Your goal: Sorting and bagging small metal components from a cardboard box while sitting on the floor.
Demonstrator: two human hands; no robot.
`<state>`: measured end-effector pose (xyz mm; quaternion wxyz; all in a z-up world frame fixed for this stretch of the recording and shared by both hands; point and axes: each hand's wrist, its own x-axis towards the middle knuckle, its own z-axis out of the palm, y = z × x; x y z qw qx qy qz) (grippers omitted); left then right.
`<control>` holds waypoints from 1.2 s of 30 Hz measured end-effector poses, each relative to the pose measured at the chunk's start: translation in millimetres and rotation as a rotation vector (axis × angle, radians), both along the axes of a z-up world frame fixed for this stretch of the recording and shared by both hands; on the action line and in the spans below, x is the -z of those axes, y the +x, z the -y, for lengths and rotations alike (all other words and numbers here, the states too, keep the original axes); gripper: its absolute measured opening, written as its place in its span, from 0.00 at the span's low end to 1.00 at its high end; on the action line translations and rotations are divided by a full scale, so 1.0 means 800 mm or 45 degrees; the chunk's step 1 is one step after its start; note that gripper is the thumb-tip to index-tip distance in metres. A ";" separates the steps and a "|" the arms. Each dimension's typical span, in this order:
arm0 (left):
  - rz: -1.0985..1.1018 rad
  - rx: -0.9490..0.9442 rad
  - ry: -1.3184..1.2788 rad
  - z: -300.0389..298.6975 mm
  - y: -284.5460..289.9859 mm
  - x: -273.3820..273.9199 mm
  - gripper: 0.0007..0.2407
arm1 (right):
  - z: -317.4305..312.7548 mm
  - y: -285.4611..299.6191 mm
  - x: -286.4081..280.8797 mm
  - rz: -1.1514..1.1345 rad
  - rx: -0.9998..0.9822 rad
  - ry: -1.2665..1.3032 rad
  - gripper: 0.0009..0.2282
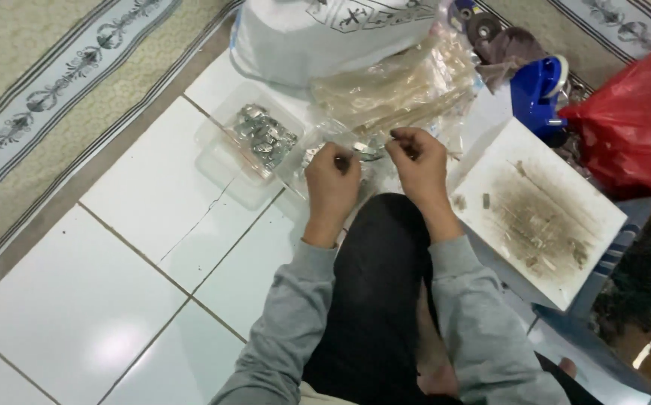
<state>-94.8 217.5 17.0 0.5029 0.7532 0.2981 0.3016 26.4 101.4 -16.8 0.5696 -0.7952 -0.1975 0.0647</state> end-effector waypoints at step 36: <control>-0.424 0.609 0.901 0.164 -0.017 0.002 0.17 | 0.219 -0.050 -0.005 0.653 0.405 -0.791 0.29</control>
